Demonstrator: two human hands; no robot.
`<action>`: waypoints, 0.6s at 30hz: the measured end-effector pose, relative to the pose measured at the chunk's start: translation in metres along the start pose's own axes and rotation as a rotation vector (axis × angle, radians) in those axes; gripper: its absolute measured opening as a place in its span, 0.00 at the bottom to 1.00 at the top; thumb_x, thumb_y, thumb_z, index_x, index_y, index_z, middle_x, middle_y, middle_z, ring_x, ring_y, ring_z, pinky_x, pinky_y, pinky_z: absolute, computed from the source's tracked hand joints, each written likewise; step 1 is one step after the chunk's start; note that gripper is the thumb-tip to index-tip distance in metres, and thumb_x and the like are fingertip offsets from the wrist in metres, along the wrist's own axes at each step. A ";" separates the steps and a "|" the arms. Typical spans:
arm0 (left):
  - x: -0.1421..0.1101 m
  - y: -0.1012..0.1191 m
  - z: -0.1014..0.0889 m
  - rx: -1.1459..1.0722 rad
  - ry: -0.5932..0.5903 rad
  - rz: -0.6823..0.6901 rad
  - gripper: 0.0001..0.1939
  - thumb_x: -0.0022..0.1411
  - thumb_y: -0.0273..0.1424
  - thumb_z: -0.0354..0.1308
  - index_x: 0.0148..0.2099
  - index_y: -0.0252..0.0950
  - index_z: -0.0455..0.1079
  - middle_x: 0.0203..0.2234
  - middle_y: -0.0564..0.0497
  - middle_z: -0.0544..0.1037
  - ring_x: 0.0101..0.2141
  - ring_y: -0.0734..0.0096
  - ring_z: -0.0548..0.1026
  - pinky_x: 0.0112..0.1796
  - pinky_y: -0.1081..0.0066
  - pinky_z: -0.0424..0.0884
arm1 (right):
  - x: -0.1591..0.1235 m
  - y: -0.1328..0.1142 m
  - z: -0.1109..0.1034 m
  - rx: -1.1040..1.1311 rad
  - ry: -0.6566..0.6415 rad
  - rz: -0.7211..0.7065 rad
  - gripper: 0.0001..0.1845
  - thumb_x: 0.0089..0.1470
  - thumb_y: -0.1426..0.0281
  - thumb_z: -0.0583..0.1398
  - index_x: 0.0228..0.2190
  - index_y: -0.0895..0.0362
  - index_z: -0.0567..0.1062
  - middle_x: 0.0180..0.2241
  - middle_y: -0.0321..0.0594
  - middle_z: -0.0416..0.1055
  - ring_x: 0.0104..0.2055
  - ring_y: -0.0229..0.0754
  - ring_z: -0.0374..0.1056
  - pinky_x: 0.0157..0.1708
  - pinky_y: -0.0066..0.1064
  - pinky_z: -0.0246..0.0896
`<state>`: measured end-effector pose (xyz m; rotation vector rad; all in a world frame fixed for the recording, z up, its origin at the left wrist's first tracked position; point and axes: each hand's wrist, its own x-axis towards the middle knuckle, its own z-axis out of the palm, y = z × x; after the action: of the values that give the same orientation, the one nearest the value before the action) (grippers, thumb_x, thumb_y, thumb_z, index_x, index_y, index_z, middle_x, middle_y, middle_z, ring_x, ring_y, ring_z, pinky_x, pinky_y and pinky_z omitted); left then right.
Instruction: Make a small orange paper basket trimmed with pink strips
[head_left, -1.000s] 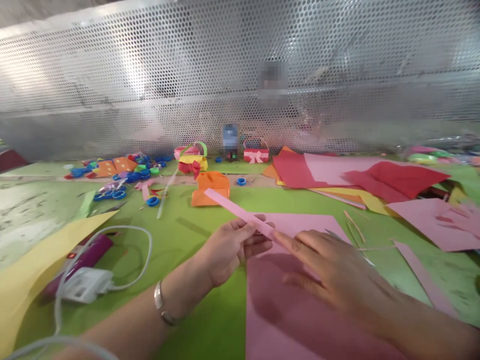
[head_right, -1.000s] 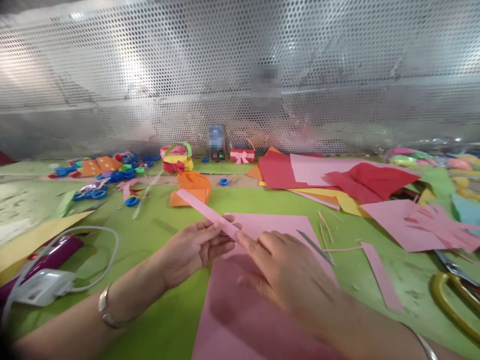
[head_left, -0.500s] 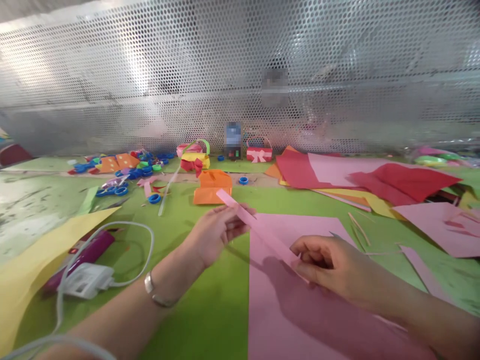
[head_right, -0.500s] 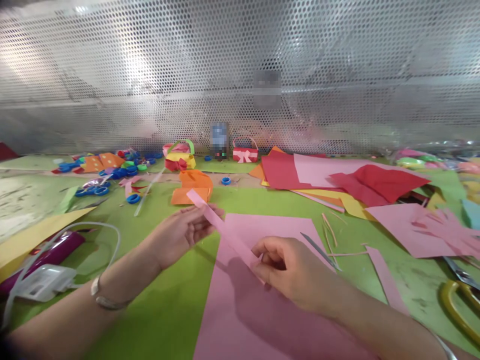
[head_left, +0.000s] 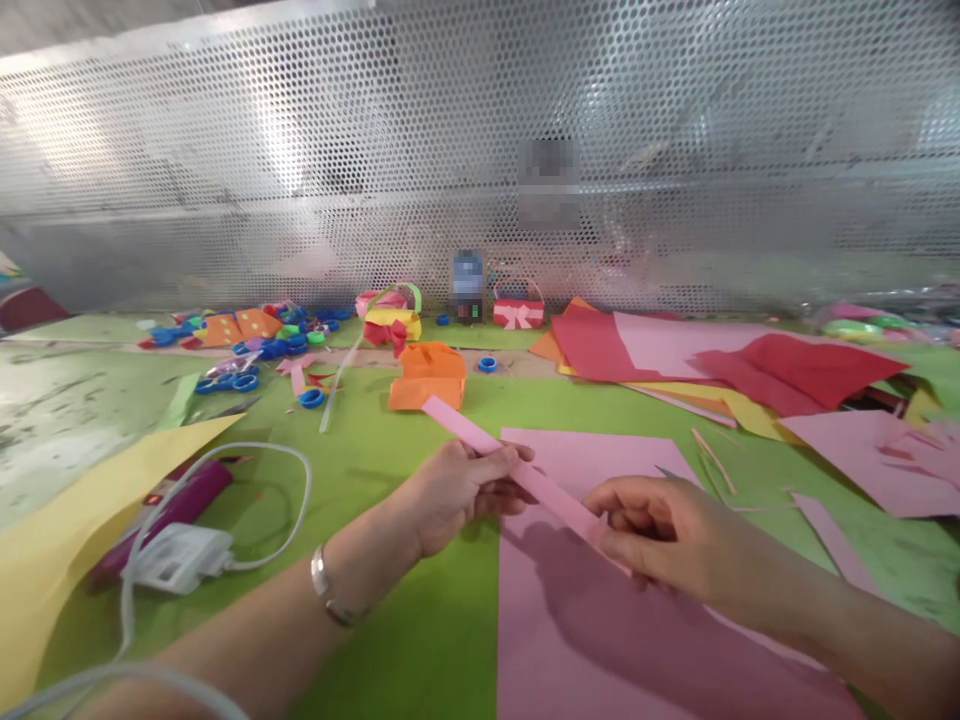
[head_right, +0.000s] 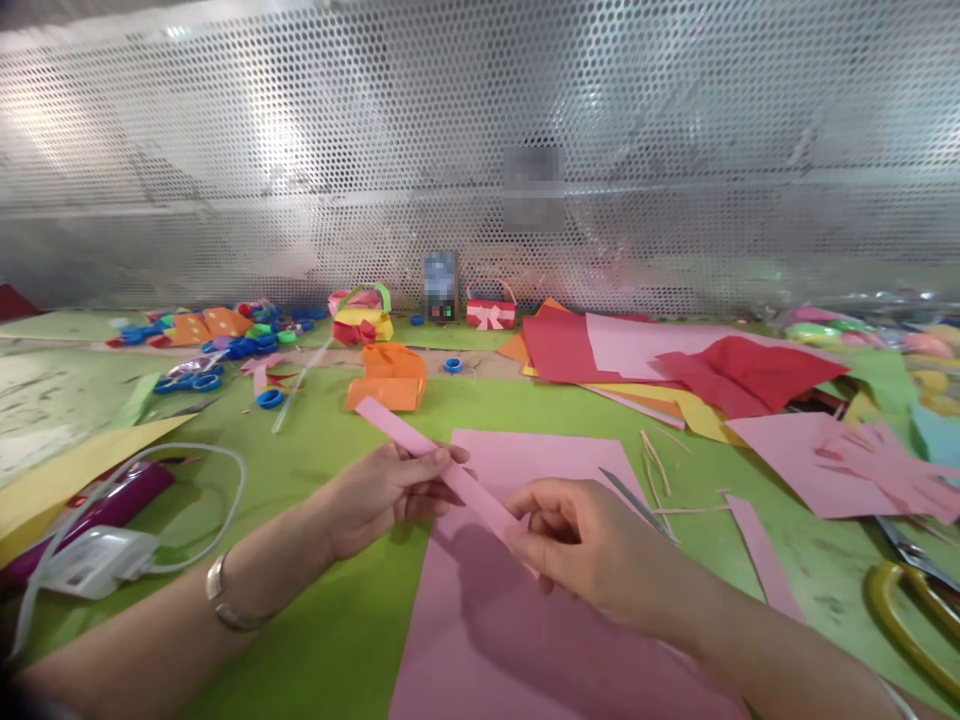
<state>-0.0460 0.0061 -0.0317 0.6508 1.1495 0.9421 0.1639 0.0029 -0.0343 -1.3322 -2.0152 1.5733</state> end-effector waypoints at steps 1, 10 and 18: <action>0.001 0.001 -0.002 -0.006 0.008 0.003 0.09 0.64 0.21 0.54 0.34 0.26 0.75 0.25 0.42 0.80 0.22 0.72 0.79 0.22 0.78 0.74 | 0.000 0.000 -0.001 -0.003 0.007 -0.011 0.14 0.53 0.59 0.59 0.34 0.56 0.74 0.20 0.32 0.66 0.23 0.35 0.63 0.21 0.25 0.53; 0.011 0.030 -0.032 -0.124 0.159 0.193 0.14 0.69 0.26 0.49 0.34 0.31 0.74 0.30 0.47 0.81 0.26 0.80 0.77 0.29 0.82 0.75 | 0.000 0.006 -0.011 0.078 -0.046 0.007 0.18 0.51 0.54 0.62 0.34 0.56 0.74 0.21 0.32 0.63 0.24 0.34 0.64 0.21 0.23 0.54; -0.002 0.013 -0.009 -0.065 -0.013 0.100 0.03 0.61 0.22 0.60 0.36 0.31 0.75 0.29 0.47 0.81 0.25 0.76 0.78 0.27 0.80 0.75 | -0.001 0.003 -0.005 0.170 0.024 0.034 0.18 0.47 0.56 0.64 0.35 0.57 0.75 0.20 0.31 0.62 0.22 0.34 0.63 0.19 0.25 0.52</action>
<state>-0.0586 0.0106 -0.0229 0.6650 1.0783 1.0545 0.1699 0.0054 -0.0347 -1.3201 -1.8080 1.6930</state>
